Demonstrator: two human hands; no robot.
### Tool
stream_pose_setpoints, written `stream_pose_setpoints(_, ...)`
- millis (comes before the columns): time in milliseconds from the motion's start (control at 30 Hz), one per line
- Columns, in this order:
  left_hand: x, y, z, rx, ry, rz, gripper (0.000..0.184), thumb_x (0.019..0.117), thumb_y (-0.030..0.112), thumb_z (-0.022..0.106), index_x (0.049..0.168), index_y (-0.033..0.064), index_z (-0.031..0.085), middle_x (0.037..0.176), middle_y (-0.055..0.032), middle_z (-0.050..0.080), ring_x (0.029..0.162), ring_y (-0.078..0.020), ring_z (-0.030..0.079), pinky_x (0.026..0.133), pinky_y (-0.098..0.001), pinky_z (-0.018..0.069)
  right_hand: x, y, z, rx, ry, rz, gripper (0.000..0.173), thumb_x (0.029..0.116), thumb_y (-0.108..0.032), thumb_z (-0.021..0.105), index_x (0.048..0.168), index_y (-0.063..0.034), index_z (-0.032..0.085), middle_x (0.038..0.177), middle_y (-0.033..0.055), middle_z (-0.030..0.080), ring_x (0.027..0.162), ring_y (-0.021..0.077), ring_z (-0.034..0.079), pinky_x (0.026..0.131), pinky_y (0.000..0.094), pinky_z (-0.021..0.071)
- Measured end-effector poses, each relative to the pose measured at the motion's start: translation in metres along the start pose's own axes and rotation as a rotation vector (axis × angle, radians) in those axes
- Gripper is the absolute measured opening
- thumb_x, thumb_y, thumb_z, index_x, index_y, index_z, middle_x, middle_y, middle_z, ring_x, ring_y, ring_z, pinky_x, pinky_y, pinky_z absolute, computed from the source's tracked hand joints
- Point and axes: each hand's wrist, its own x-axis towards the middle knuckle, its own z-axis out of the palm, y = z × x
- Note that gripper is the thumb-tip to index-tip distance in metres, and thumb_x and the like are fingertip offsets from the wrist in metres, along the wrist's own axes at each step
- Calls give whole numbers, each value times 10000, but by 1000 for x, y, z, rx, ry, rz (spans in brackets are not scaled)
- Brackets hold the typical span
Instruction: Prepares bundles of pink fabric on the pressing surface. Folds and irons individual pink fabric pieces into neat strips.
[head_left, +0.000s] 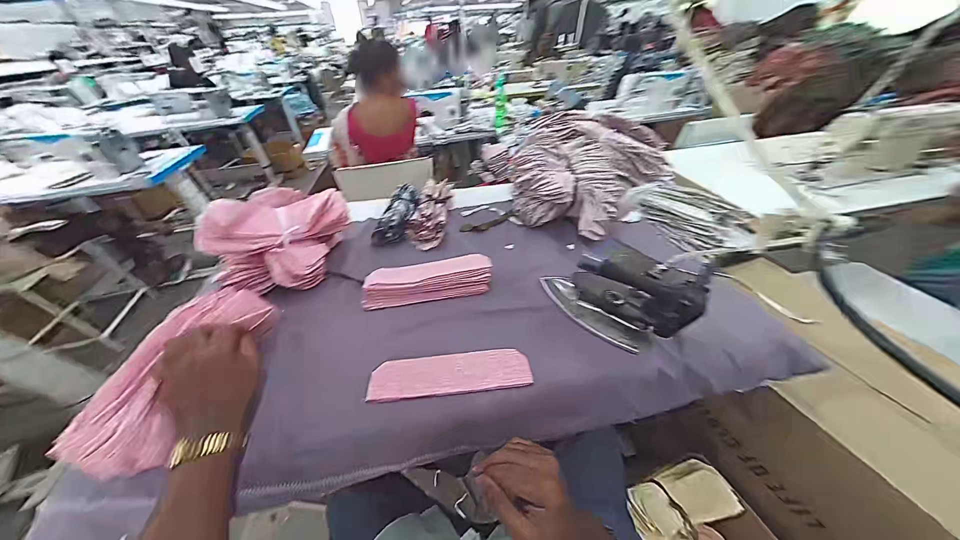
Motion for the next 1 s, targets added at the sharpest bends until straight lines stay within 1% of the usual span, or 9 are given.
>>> stream_pose_setpoints(100, -23, 31, -20, -90, 195, 79, 399, 1074, 333, 447, 1161, 16, 672, 1186, -232, 683, 1194, -420, 623, 1066, -602, 427, 14, -3, 3, 125, -39, 50, 178, 993, -164, 667, 899, -70, 786, 938, 26, 788, 889, 113, 746, 827, 318, 623)
stream_pose_setpoints(200, -61, 87, -53, -276, 297, 211, 269, 1035, 248, 572, 1126, 40, 716, 1061, -203, 716, 1046, -390, 669, 962, -581, 478, 36, -14, 12, 310, -14, 164, 160, 976, -124, 697, 1043, 1, 772, 993, 86, 782, 875, 136, 752, 809, 322, 648)
stream_pose_setpoints(333, -127, 173, -94, -587, 148, 365, 192, 1018, 201, 615, 1097, 60, 720, 984, -120, 741, 941, -232, 718, 848, -409, 587, 66, -26, 22, 536, -43, 165, 585, 914, -208, 798, 1362, 108, 593, 1354, 224, 657, 1249, 266, 660, 1096, 430, 541)
stream_pose_setpoints(467, -174, 216, -100, -1032, -43, 358, 373, 999, 170, 577, 1339, 18, 562, 1180, -183, 697, 1084, -183, 694, 945, -355, 583, 72, -31, 28, 497, 190, 92, 256, 935, -141, 761, 1125, 28, 728, 1021, 90, 771, 965, 116, 735, 895, 325, 620)
stream_pose_setpoints(533, -178, 218, -97, -973, 23, 271, 472, 984, 184, 632, 1405, 28, 485, 1282, -192, 635, 1176, -184, 648, 1007, -358, 548, 70, -28, 20, 357, 284, 96, 208, 993, 6, 593, 1153, 27, 725, 932, 81, 766, 816, 92, 726, 774, 286, 627)
stream_pose_setpoints(633, -150, 203, -94, -835, 74, 167, 765, 897, 404, 748, 1464, -10, 444, 1193, -213, 586, 1056, -231, 588, 889, -369, 518, 57, -21, 12, -162, 239, 41, 222, 976, -129, 600, 1117, -61, 757, 702, -5, 684, 596, 71, 607, 580, 262, 516)
stream_pose_setpoints(800, -129, 198, -109, -713, 107, 508, 175, 964, 263, 673, 1125, 278, 742, 1160, -37, 687, 1089, -181, 634, 908, -334, 528, 49, -40, 18, -456, -56, -114, 160, 959, -208, 630, 972, -113, 758, 621, -10, 640, 572, 139, 600, 607, 323, 487)
stream_pose_setpoints(900, -128, 194, -121, -862, 52, 559, 102, 928, 198, 696, 990, 211, 776, 1138, -17, 736, 971, -116, 683, 794, -260, 564, 52, -40, 12, -407, 35, -134, 150, 938, -200, 638, 975, -129, 765, 668, -23, 664, 631, 121, 615, 663, 316, 497)
stream_pose_setpoints(1000, -122, 184, -131, -1117, 91, 464, 44, 909, 112, 722, 937, 135, 746, 1181, -21, 696, 1030, -89, 693, 882, -242, 606, 51, -39, 6, -316, 169, -104, 187, 933, -181, 639, 1047, -146, 782, 930, -7, 768, 822, 110, 696, 758, 307, 557)
